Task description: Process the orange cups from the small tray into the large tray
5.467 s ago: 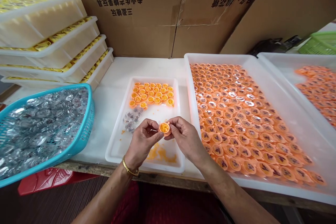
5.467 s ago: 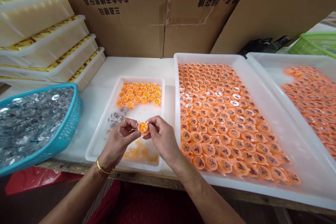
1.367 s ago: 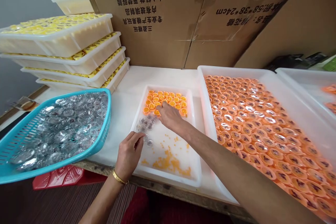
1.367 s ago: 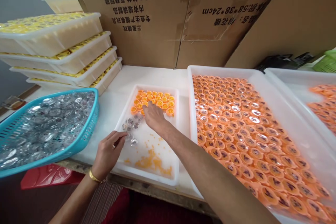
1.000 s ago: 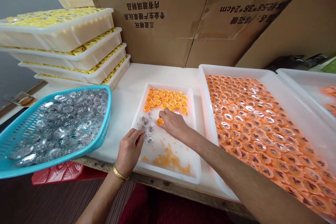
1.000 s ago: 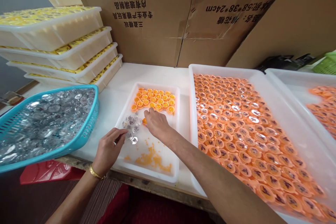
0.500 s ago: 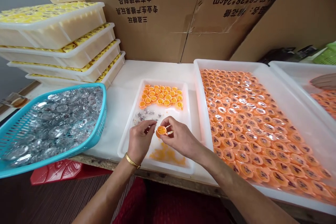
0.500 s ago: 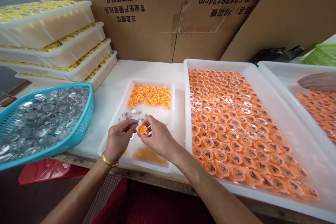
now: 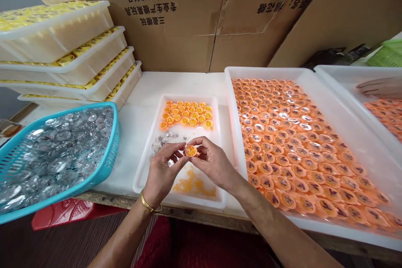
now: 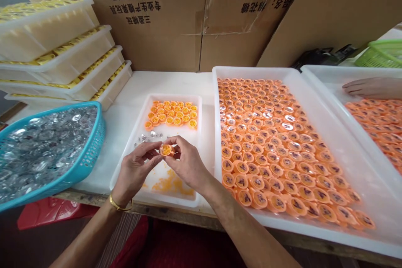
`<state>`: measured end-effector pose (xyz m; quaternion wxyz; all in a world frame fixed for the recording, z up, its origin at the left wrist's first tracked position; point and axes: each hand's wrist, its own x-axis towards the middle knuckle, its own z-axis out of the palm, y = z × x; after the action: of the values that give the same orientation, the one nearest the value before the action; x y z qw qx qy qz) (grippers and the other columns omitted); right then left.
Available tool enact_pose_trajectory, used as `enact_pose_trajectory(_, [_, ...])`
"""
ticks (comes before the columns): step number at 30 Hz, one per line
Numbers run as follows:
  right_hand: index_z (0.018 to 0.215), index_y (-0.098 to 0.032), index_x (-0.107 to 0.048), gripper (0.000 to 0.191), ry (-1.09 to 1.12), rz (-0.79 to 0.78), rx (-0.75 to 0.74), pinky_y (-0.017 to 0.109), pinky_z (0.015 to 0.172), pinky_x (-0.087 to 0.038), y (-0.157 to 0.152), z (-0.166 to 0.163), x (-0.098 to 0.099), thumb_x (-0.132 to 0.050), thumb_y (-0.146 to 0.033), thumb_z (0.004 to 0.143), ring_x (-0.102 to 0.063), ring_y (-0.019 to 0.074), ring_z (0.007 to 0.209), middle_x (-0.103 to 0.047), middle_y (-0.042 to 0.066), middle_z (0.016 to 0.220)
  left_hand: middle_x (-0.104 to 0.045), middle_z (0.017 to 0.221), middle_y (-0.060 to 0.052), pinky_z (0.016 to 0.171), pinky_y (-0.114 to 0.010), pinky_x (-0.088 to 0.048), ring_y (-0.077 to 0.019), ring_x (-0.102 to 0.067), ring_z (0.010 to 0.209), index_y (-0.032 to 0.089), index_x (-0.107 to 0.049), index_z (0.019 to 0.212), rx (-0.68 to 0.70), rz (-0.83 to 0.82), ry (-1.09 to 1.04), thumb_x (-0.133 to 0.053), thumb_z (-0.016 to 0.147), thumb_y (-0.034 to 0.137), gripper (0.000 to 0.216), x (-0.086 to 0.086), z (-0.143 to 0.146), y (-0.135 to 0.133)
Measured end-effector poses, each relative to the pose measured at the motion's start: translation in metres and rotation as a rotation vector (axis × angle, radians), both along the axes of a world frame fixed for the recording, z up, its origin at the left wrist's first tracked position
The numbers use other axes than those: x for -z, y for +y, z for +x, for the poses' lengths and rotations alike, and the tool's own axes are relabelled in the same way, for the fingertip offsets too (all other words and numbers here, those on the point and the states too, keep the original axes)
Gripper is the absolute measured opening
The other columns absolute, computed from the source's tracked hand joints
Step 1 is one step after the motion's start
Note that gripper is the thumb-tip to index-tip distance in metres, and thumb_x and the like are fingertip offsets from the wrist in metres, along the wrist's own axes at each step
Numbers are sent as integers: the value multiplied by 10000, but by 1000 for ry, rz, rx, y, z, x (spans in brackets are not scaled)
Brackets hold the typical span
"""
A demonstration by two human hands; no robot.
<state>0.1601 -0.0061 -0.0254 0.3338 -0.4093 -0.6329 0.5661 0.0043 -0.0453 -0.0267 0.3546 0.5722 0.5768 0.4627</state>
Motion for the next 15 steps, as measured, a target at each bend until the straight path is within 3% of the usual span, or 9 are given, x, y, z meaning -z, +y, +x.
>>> enact_pose_trajectory(4, [1012, -220, -526, 249, 23, -57, -6, 274, 723, -524, 0, 0, 0, -598, -209, 774, -623, 137, 854, -627, 17, 942, -617, 844, -22, 696, -265, -491, -140, -588, 758, 204, -658, 1037, -23, -18, -50, -715, 742, 271, 307, 0, 1, -1])
enact_pose_trajectory(11, [1025, -224, -513, 280, 155, -178, 12, 324, 799, -555, 1, -2, 3, -617, -237, 765, -643, 132, 843, -610, 3, 913, -606, 700, 9, 592, -215, -465, -104, -561, 648, 162, -622, 727, -54, -105, -412, -737, 696, 243, 144, -4, 1, -2])
enact_pose_trajectory(15, [1027, -220, -516, 286, 146, -207, 49, 344, 822, -553, 2, -2, 1, -617, -234, 760, -645, 137, 834, -605, 1, 906, -644, 756, -16, 499, -198, -421, -112, -598, 631, 168, -633, 783, -50, -136, -424, -697, 737, 239, 106, -6, -3, -4])
